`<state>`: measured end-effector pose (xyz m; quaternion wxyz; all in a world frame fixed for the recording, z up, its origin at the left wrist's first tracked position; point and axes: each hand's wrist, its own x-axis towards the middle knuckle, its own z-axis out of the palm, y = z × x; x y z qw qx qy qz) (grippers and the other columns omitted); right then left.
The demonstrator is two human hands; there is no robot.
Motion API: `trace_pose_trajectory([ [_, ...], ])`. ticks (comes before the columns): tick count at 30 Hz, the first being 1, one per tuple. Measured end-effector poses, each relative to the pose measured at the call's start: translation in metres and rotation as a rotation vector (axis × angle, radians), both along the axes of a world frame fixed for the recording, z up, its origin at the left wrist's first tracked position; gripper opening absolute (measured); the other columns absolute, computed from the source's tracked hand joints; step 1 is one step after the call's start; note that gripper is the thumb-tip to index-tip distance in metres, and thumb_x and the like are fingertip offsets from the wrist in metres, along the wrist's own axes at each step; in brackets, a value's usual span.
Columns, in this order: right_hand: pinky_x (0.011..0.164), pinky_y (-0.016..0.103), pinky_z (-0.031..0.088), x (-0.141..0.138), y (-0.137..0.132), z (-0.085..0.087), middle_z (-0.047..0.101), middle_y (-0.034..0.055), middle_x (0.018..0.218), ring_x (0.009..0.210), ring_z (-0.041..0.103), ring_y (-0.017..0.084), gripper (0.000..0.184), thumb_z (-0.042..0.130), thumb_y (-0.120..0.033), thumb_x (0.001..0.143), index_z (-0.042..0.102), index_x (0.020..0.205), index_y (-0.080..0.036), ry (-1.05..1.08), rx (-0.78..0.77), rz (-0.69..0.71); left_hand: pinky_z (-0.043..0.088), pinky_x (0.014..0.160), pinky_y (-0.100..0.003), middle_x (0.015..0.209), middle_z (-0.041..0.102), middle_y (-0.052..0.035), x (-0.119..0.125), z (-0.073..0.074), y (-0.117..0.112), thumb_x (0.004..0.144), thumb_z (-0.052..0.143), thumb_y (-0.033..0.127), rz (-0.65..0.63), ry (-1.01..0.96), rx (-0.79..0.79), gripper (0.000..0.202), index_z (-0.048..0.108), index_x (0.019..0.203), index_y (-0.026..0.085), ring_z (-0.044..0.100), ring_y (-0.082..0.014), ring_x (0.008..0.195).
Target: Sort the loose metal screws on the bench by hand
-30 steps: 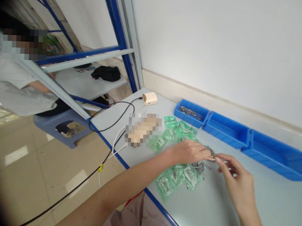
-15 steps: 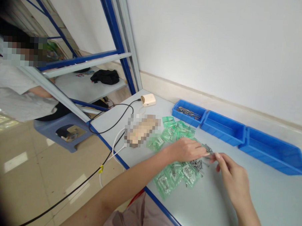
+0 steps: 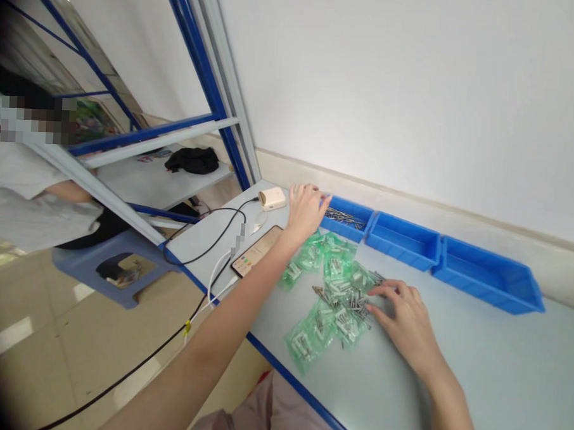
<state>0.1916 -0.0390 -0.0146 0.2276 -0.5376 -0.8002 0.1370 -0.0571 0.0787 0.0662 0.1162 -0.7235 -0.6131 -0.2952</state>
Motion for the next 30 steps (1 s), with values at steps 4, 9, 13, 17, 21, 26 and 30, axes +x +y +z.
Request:
trace_pose_trajectory([
  [4, 0.087, 0.042, 0.04, 0.005, -0.001, -0.002, 0.059, 0.0066, 0.106, 0.101, 0.052, 0.027, 0.032, 0.05, -0.054, 0.083, 0.066, 0.092, -0.028, -0.045, -0.029, -0.006, 0.02, 0.11, -0.049, 0.114, 0.06, -0.0052, 0.015, -0.023, -0.065, 0.094, 0.043, 0.035, -0.135, -0.116, -0.025, 0.024, 0.061, 0.093, 0.02, 0.049, -0.0214, 0.113],
  [9, 0.081, 0.042, 0.042, 0.008, -0.002, -0.003, 0.062, 0.0063, 0.102, 0.093, 0.055, 0.027, 0.035, 0.046, -0.056, 0.083, 0.067, 0.088, -0.029, -0.105, -0.069, -0.003, 0.026, 0.108, -0.047, 0.113, 0.062, -0.0067, -0.025, -0.041, -0.142, 0.092, 0.043, 0.032, 0.017, -0.282, -0.031, 0.026, 0.048, 0.114, 0.02, 0.053, -0.0209, 0.111],
  [13, 0.078, 0.04, 0.043, 0.007, -0.001, -0.007, 0.062, 0.0064, 0.099, 0.09, 0.056, 0.025, 0.04, 0.041, -0.057, 0.085, 0.068, 0.082, -0.027, -0.132, -0.032, 0.002, 0.033, 0.104, -0.048, 0.114, 0.062, -0.0095, -0.092, -0.055, -0.177, 0.091, 0.042, 0.033, 0.265, -0.333, -0.007, 0.031, 0.043, 0.118, 0.019, 0.053, -0.0246, 0.113],
  [17, 0.075, 0.039, 0.042, 0.004, -0.002, -0.008, 0.063, 0.0056, 0.1, 0.091, 0.057, 0.025, 0.04, 0.039, -0.056, 0.086, 0.067, 0.084, -0.028, -0.15, -0.055, -0.004, 0.04, 0.099, -0.042, 0.115, 0.061, -0.0097, -0.146, -0.057, -0.181, 0.089, 0.042, 0.035, 0.249, -0.31, -0.107, 0.033, 0.044, 0.118, 0.018, 0.053, -0.0237, 0.113],
  [21, 0.074, 0.039, 0.041, 0.0, -0.003, -0.004, 0.063, 0.0055, 0.102, 0.095, 0.057, 0.027, 0.038, 0.039, -0.055, 0.086, 0.066, 0.087, -0.028, -0.157, -0.108, -0.022, 0.044, 0.092, -0.038, 0.107, 0.063, -0.0059, -0.164, -0.035, -0.131, 0.09, 0.038, 0.029, 0.131, -0.228, -0.289, 0.024, 0.054, 0.105, 0.02, 0.056, -0.0218, 0.103],
  [26, 0.076, 0.039, 0.042, -0.003, -0.005, 0.001, 0.064, 0.0051, 0.102, 0.096, 0.058, 0.026, 0.034, 0.041, -0.052, 0.086, 0.065, 0.089, -0.028, -0.144, -0.118, -0.026, 0.041, 0.094, -0.032, 0.109, 0.062, -0.0073, -0.146, -0.02, -0.019, 0.087, 0.044, 0.021, -0.145, -0.043, -0.391, 0.019, 0.059, 0.1, 0.019, 0.054, -0.0195, 0.104],
  [30, 0.077, 0.039, 0.042, -0.006, -0.005, 0.003, 0.064, 0.0052, 0.101, 0.095, 0.059, 0.025, 0.032, 0.042, -0.05, 0.087, 0.064, 0.089, -0.028, -0.13, -0.101, -0.025, 0.04, 0.09, -0.026, 0.109, 0.062, -0.0078, -0.131, -0.032, 0.042, 0.078, 0.061, 0.023, -0.308, 0.145, -0.577, 0.022, 0.059, 0.099, 0.016, 0.053, -0.0196, 0.103],
])
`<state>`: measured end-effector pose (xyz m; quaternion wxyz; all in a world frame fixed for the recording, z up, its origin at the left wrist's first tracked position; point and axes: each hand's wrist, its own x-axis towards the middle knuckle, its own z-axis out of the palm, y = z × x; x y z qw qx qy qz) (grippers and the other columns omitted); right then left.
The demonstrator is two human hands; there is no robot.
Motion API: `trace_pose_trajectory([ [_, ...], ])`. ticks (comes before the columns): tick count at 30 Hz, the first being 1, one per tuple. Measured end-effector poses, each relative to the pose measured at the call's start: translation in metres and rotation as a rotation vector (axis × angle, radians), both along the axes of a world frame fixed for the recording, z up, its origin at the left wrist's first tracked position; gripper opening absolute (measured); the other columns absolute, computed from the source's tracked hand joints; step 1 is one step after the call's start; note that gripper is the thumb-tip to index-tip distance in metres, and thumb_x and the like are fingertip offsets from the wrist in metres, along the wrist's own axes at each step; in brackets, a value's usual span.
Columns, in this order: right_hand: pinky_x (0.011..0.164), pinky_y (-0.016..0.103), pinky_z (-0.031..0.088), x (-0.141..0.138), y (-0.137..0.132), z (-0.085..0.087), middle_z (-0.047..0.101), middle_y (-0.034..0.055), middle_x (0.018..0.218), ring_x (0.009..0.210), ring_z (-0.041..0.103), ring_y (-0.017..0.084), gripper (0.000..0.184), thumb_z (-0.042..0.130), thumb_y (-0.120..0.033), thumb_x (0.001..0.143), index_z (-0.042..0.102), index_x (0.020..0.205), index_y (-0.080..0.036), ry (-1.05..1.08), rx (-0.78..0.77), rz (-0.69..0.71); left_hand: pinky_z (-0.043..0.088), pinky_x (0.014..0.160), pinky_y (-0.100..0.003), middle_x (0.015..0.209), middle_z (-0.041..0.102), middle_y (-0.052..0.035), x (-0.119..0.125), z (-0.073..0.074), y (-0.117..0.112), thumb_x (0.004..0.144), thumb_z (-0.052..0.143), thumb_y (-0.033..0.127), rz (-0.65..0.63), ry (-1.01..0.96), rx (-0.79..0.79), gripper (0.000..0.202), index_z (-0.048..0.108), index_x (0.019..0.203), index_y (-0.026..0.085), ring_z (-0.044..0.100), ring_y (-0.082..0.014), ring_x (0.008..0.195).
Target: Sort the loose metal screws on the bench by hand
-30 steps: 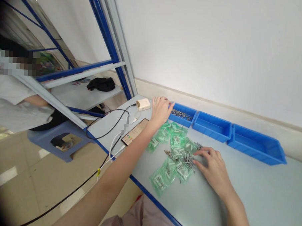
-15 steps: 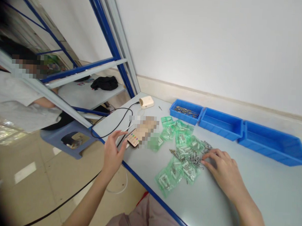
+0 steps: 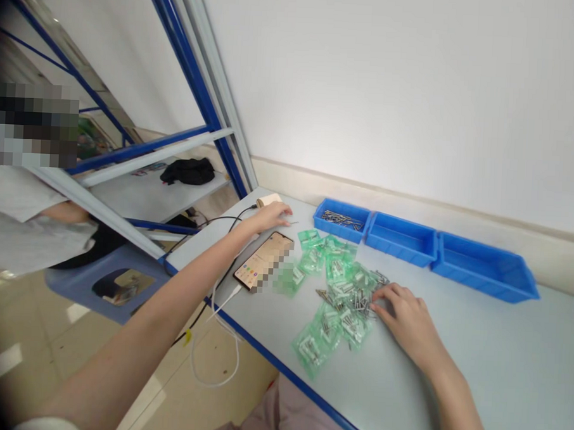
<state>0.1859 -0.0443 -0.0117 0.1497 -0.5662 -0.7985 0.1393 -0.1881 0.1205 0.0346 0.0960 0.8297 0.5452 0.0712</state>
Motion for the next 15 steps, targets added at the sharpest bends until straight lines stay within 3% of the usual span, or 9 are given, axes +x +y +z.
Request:
trace_pose_trajectory([
  [3, 0.077, 0.038, 0.043, -0.001, 0.0, 0.001, 0.064, 0.006, 0.1, 0.094, 0.059, 0.025, 0.03, 0.041, -0.048, 0.088, 0.063, 0.089, -0.027, 0.011, -0.012, 0.007, 0.04, 0.081, -0.024, 0.103, 0.063, -0.0064, 0.002, -0.011, 0.014, 0.079, 0.06, 0.024, -0.029, 0.088, -0.039, 0.016, 0.061, 0.093, 0.016, 0.054, -0.0182, 0.096],
  [8, 0.078, 0.037, 0.043, -0.002, 0.0, 0.002, 0.064, 0.0068, 0.098, 0.091, 0.06, 0.024, 0.031, 0.039, -0.046, 0.089, 0.062, 0.09, -0.025, 0.023, -0.003, 0.033, 0.038, 0.076, -0.023, 0.097, 0.063, -0.0089, -0.002, -0.021, 0.012, 0.084, 0.049, 0.018, 0.01, 0.106, -0.033, 0.013, 0.061, 0.088, 0.013, 0.054, -0.0179, 0.088],
  [12, 0.073, 0.037, 0.042, -0.003, -0.002, 0.003, 0.064, 0.0063, 0.097, 0.09, 0.06, 0.024, 0.032, 0.038, -0.046, 0.089, 0.061, 0.089, -0.025, -0.02, 0.007, 0.019, 0.037, 0.08, -0.025, 0.098, 0.062, -0.0091, 0.009, -0.006, 0.012, 0.087, 0.047, 0.02, 0.013, 0.105, 0.003, 0.016, 0.06, 0.091, 0.013, 0.053, -0.0184, 0.091],
  [15, 0.072, 0.037, 0.043, -0.003, -0.003, 0.002, 0.064, 0.0063, 0.096, 0.088, 0.061, 0.024, 0.032, 0.037, -0.046, 0.089, 0.061, 0.09, -0.024, -0.04, 0.03, 0.037, 0.037, 0.082, -0.026, 0.101, 0.061, -0.009, 0.032, 0.017, 0.015, 0.09, 0.042, 0.021, -0.083, 0.027, 0.181, 0.02, 0.059, 0.097, 0.014, 0.051, -0.0183, 0.093],
])
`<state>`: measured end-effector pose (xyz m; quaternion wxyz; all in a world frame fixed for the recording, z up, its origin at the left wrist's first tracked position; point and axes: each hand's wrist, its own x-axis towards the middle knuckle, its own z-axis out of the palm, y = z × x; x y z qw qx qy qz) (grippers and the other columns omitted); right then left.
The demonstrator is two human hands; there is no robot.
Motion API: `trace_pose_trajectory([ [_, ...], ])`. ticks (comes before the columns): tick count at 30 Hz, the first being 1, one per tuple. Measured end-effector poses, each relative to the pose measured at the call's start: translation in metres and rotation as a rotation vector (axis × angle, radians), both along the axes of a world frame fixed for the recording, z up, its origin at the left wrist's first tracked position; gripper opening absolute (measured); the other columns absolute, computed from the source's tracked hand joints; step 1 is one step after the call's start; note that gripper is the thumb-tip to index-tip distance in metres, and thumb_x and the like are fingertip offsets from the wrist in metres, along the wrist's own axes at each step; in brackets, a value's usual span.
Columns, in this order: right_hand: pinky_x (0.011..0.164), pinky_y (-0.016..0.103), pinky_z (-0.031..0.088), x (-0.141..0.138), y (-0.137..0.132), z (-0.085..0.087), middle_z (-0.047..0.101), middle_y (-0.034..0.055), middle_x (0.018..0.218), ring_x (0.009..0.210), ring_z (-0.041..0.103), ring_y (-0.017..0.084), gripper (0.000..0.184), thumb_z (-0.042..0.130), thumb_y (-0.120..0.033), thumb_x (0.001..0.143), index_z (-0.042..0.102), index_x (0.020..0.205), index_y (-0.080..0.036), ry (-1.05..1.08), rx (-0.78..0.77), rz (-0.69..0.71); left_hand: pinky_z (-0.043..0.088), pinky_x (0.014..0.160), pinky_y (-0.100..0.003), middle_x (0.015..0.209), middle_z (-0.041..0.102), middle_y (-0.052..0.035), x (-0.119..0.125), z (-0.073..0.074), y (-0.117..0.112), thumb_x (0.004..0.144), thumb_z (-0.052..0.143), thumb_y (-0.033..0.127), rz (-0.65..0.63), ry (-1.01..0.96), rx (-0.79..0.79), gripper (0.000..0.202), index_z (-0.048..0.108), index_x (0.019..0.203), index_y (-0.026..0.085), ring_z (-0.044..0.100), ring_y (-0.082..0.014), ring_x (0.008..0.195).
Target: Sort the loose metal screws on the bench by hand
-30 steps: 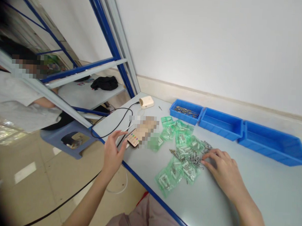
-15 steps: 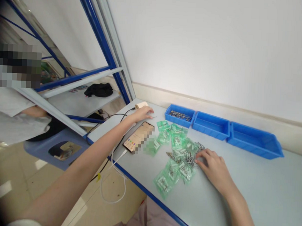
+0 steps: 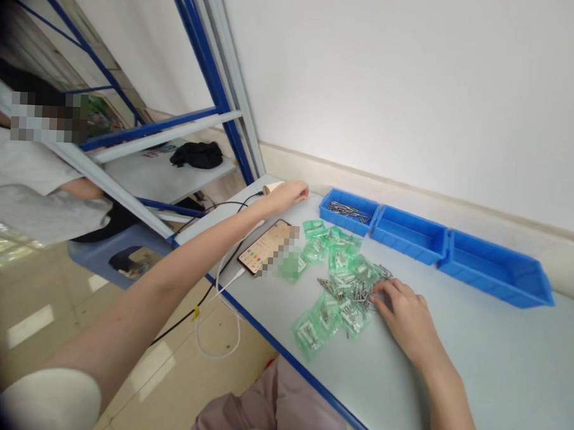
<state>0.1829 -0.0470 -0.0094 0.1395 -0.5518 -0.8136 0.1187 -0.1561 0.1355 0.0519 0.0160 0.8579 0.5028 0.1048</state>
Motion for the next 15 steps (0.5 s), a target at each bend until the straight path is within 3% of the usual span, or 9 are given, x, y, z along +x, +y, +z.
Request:
trace_pose_trajectory([
  [4, 0.07, 0.036, 0.044, 0.004, 0.002, -0.003, 0.064, 0.0067, 0.096, 0.084, 0.061, 0.023, 0.034, 0.038, -0.048, 0.089, 0.061, 0.09, -0.024, 0.008, 0.003, 0.02, 0.037, 0.084, -0.028, 0.099, 0.061, -0.0082, 0.042, 0.021, 0.014, 0.088, 0.045, 0.02, -0.143, -0.072, 0.091, 0.019, 0.06, 0.096, 0.014, 0.051, -0.019, 0.096],
  [8, 0.068, 0.036, 0.045, 0.007, 0.003, -0.007, 0.064, 0.0063, 0.093, 0.08, 0.061, 0.023, 0.036, 0.039, -0.051, 0.086, 0.062, 0.09, -0.023, 0.019, -0.031, -0.006, 0.037, 0.093, -0.033, 0.101, 0.063, -0.008, 0.067, 0.014, 0.03, 0.081, 0.055, 0.021, -0.232, -0.094, -0.051, 0.015, 0.066, 0.088, 0.014, 0.051, -0.0208, 0.102],
  [12, 0.066, 0.035, 0.044, 0.006, 0.001, -0.003, 0.064, 0.0046, 0.093, 0.08, 0.062, 0.023, 0.036, 0.038, -0.049, 0.085, 0.062, 0.091, -0.024, -0.013, -0.081, -0.064, 0.038, 0.094, -0.033, 0.108, 0.064, -0.0081, 0.055, 0.018, 0.023, 0.084, 0.054, 0.027, -0.263, -0.436, -0.172, 0.022, 0.067, 0.097, 0.015, 0.055, -0.019, 0.104],
  [15, 0.065, 0.035, 0.044, 0.006, -0.001, -0.001, 0.065, 0.0044, 0.094, 0.079, 0.062, 0.024, 0.033, 0.04, -0.048, 0.083, 0.063, 0.091, -0.025, -0.033, -0.107, -0.098, 0.04, 0.091, -0.03, 0.117, 0.062, -0.0083, 0.026, 0.037, -0.012, 0.088, 0.051, 0.034, -0.175, -0.66, -0.099, 0.028, 0.065, 0.103, 0.016, 0.054, -0.0185, 0.108],
])
